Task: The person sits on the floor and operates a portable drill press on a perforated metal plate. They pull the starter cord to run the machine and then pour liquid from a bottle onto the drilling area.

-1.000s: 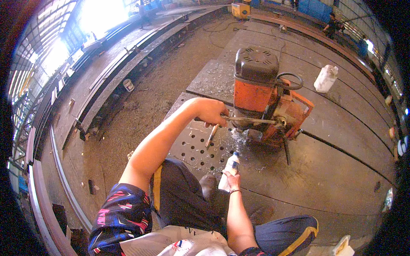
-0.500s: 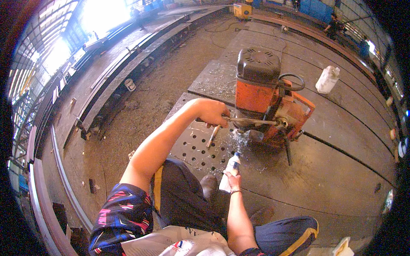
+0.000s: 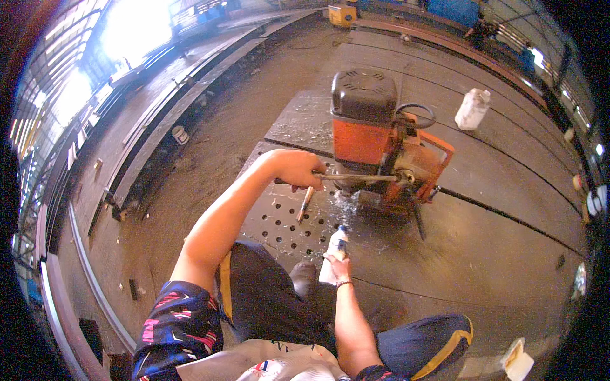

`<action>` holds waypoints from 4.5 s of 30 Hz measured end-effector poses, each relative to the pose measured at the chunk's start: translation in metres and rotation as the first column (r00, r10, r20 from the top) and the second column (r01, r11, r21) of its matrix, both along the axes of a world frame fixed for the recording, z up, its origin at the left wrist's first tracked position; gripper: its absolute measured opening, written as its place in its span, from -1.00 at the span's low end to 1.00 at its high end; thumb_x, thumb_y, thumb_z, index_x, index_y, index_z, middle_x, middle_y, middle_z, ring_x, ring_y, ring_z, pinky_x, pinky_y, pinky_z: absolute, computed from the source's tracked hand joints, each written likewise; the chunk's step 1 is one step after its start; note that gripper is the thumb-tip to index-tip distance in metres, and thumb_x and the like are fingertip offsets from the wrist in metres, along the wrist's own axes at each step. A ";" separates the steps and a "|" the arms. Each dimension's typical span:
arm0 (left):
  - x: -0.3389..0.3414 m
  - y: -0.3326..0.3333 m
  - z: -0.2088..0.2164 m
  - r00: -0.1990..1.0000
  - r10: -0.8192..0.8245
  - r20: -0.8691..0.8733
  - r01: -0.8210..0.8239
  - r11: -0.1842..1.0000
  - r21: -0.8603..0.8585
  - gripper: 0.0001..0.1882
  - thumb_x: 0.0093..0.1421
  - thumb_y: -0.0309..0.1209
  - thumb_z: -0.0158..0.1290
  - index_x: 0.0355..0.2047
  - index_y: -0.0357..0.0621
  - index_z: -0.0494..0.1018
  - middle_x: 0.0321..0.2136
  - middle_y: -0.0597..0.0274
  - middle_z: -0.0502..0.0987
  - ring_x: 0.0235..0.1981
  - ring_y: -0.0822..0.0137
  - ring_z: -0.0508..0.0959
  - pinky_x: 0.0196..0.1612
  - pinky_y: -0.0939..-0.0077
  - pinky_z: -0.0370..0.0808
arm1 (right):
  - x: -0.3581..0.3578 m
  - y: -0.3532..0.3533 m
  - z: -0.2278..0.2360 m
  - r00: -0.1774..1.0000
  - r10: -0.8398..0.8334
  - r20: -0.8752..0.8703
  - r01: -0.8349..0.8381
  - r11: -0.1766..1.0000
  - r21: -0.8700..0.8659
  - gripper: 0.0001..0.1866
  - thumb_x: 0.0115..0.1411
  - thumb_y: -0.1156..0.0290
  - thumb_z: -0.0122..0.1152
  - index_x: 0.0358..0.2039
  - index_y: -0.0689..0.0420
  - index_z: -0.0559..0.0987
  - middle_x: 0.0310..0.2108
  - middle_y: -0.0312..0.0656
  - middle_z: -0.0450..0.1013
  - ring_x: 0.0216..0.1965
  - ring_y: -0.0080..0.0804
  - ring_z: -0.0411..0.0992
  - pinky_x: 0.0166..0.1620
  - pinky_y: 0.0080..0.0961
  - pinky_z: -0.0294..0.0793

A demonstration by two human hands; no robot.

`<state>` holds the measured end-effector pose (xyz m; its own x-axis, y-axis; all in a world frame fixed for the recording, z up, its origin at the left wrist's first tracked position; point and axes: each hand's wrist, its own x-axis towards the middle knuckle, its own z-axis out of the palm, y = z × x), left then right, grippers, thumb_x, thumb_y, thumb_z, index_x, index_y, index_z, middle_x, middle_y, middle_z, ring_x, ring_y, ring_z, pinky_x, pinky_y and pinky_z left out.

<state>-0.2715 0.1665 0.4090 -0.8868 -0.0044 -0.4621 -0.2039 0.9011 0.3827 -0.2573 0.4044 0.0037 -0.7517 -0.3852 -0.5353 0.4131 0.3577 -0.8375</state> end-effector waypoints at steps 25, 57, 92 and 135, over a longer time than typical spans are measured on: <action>-0.005 -0.007 -0.011 0.999 0.014 0.034 -0.014 1.000 -0.014 -0.59 0.18 -0.08 0.11 -0.26 -0.24 0.53 -0.59 0.16 0.58 -0.57 0.30 0.63 -0.46 0.33 0.53 | 0.001 -0.001 0.010 0.997 0.007 0.075 -0.005 1.000 -0.030 -0.62 -0.03 0.24 0.50 -0.28 0.24 0.66 -0.37 -0.18 0.62 -0.41 -0.37 0.59 -0.31 -0.36 0.58; -0.001 -0.008 -0.008 0.999 0.009 0.037 -0.010 1.000 0.024 -0.58 0.19 -0.08 0.11 -0.33 -0.26 0.51 -0.60 0.19 0.56 -0.59 0.31 0.60 -0.49 0.32 0.51 | 0.002 -0.002 0.013 0.995 0.030 0.099 -0.031 0.999 0.015 -0.65 -0.04 0.25 0.49 -0.30 0.21 0.67 -0.40 -0.20 0.61 -0.43 -0.41 0.58 -0.33 -0.38 0.57; 0.015 0.016 -0.002 0.977 0.164 -0.135 -0.177 0.980 -0.089 -0.55 0.17 -0.06 0.20 -0.50 -0.29 0.55 -0.70 0.12 0.52 -0.67 0.29 0.59 -0.49 0.29 0.50 | 0.001 -0.002 0.029 0.996 0.058 0.072 -0.065 0.993 0.097 -0.45 -0.15 -0.04 0.50 -0.28 0.15 0.66 -0.32 -0.08 0.63 -0.34 -0.27 0.61 -0.26 -0.34 0.57; 0.015 0.000 -0.015 0.984 0.148 -0.098 -0.155 0.985 -0.071 -0.40 0.16 0.08 0.11 -0.30 -0.36 0.59 -0.59 -0.06 0.61 -0.53 0.18 0.67 -0.34 0.23 0.57 | 0.002 -0.004 0.027 0.995 -0.047 0.092 0.049 0.998 -0.025 -0.54 -0.10 0.25 0.53 -0.23 0.25 0.60 -0.39 -0.14 0.62 -0.42 -0.34 0.60 -0.33 -0.36 0.59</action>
